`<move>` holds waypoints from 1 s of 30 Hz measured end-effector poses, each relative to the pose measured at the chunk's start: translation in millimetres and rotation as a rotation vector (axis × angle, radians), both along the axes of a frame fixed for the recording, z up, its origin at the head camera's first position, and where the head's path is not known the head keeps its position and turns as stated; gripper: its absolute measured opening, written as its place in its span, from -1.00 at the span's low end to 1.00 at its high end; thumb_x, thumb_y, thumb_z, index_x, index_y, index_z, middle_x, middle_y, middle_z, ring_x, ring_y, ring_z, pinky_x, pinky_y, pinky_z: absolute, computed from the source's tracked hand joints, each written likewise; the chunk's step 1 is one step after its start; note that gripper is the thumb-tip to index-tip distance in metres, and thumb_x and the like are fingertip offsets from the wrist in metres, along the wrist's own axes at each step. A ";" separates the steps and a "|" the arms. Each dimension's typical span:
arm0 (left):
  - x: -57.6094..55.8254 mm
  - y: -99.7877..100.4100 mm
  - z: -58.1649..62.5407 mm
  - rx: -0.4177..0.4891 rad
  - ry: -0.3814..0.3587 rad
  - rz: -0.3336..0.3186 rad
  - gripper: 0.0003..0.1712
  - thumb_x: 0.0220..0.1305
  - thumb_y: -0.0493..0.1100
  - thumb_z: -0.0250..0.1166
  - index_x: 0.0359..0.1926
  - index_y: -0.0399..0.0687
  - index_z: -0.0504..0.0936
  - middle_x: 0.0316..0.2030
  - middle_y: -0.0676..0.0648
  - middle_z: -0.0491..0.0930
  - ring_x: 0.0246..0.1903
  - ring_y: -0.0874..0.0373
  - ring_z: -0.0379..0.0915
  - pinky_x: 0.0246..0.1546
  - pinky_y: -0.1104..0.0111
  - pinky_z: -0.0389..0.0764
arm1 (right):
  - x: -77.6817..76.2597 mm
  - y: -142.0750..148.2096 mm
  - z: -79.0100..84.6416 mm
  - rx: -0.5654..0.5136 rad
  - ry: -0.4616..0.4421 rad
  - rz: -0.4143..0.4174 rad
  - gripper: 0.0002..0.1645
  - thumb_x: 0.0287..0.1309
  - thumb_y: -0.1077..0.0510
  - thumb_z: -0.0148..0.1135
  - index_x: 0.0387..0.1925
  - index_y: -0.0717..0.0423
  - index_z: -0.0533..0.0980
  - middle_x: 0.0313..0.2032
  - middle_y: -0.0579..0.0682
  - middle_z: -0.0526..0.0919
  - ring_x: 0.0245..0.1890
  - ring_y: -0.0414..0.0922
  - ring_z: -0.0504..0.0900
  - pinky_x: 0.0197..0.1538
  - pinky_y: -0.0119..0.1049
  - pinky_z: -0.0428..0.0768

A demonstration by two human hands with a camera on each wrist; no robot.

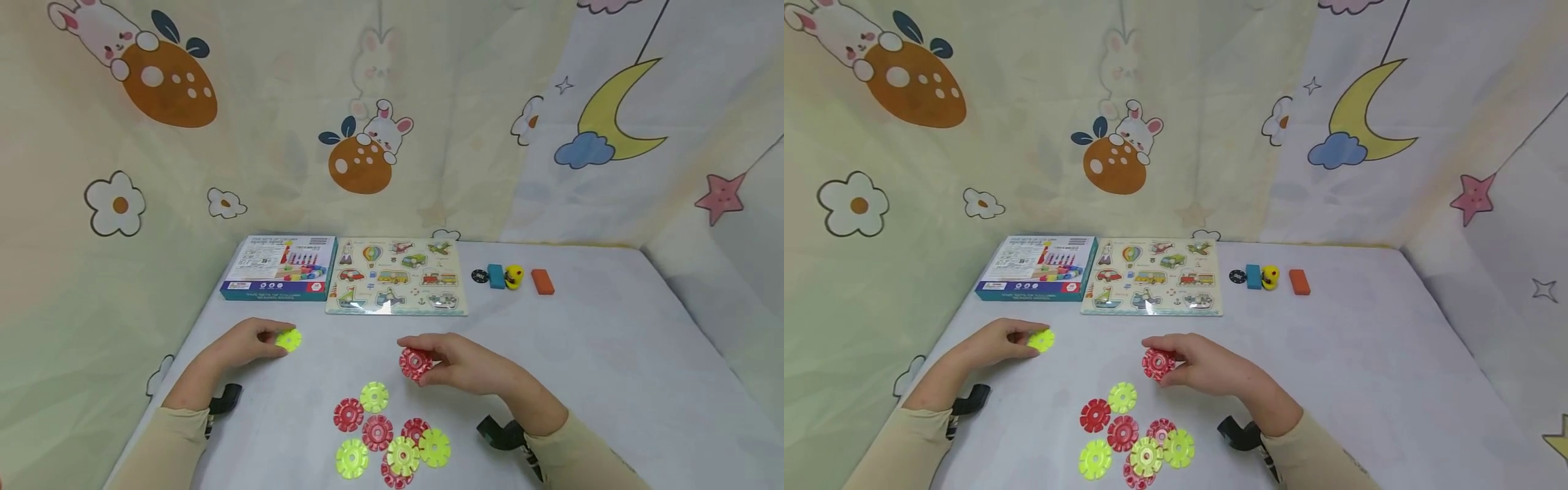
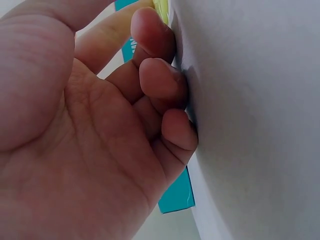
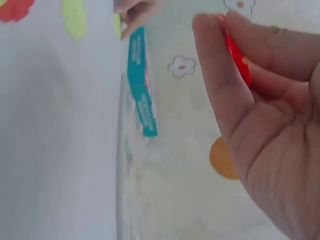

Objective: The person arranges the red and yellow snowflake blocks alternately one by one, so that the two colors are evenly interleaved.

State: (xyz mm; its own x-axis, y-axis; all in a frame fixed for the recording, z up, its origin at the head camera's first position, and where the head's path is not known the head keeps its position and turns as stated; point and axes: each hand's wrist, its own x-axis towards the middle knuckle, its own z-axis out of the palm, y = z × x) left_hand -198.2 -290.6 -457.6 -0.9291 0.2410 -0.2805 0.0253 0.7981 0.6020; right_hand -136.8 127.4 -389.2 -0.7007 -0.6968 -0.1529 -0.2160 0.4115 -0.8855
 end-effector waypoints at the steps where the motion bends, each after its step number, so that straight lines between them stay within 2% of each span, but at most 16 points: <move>1: 0.2 -0.1 0.1 0.001 -0.002 0.002 -0.36 -0.03 0.09 0.46 0.15 0.20 0.57 -0.51 -0.06 0.36 -0.34 0.08 0.30 -0.45 0.30 0.33 | -0.7 -4.4 2.2 -0.013 0.004 -0.015 -0.30 0.10 0.09 0.33 0.29 -0.12 0.35 0.00 -0.18 0.55 -0.09 -0.16 0.50 -0.13 -0.37 0.53; 6: 0.4 0.2 -0.9 0.002 -0.010 0.001 -0.37 -0.03 0.10 0.45 0.15 0.21 0.57 -0.51 -0.06 0.37 -0.32 0.08 0.31 -0.44 0.30 0.34 | -6.2 -28.4 7.9 -0.065 0.003 -0.114 -0.28 0.01 0.06 0.39 0.25 -0.08 0.39 -0.29 -0.08 0.61 -0.35 -0.12 0.59 -0.30 -0.27 0.57; 11: -0.5 -0.4 -2.0 -0.002 -0.004 -0.003 -0.36 -0.04 0.11 0.46 0.14 0.20 0.58 -0.50 -0.06 0.37 -0.31 0.08 0.31 -0.43 0.30 0.35 | -17.0 -57.5 3.1 -0.116 0.004 -0.183 -0.29 -0.02 0.10 0.42 0.22 -0.04 0.42 -0.33 -0.07 0.62 -0.41 -0.12 0.64 -0.27 -0.20 0.60; 15: -1.1 -0.9 -2.1 0.000 -0.003 0.004 -0.34 -0.05 0.11 0.46 0.14 0.16 0.58 -0.50 -0.06 0.37 -0.32 0.08 0.31 -0.43 0.29 0.35 | -27.5 -85.6 -2.9 -0.103 0.011 -0.184 -0.33 0.05 0.19 0.37 0.24 0.00 0.40 -0.30 -0.11 0.61 -0.37 -0.17 0.65 -0.21 -0.21 0.60; 21: -1.0 -0.3 -3.4 -0.011 -0.029 0.014 -0.33 -0.05 0.13 0.46 0.16 0.22 0.55 -0.45 -0.06 0.39 -0.27 0.07 0.32 -0.42 0.31 0.39 | -47.3 -131.1 -19.2 0.030 0.023 -0.178 -0.34 0.07 0.16 0.36 0.25 -0.02 0.40 -0.29 -0.17 0.58 -0.32 -0.23 0.59 -0.29 -0.36 0.57; 26: -1.1 0.8 -3.6 -0.020 -0.027 0.005 -0.34 -0.04 0.13 0.45 0.16 0.25 0.55 -0.45 -0.06 0.39 -0.27 0.07 0.32 -0.41 0.30 0.39 | -58.4 -166.2 -37.6 0.225 0.106 -0.167 -0.35 0.01 0.07 0.41 0.19 0.00 0.47 -0.17 -0.19 0.55 -0.23 -0.25 0.46 -0.26 -0.45 0.50; 30: -0.8 1.3 -2.7 -0.022 -0.017 -0.002 -0.35 -0.03 0.12 0.44 0.16 0.26 0.56 -0.46 -0.07 0.39 -0.29 0.08 0.32 -0.42 0.29 0.38 | -61.6 -184.5 -52.0 0.368 0.199 -0.161 -0.38 -0.03 -0.02 0.43 0.13 -0.04 0.51 -0.17 -0.21 0.55 -0.23 -0.28 0.42 -0.25 -0.46 0.46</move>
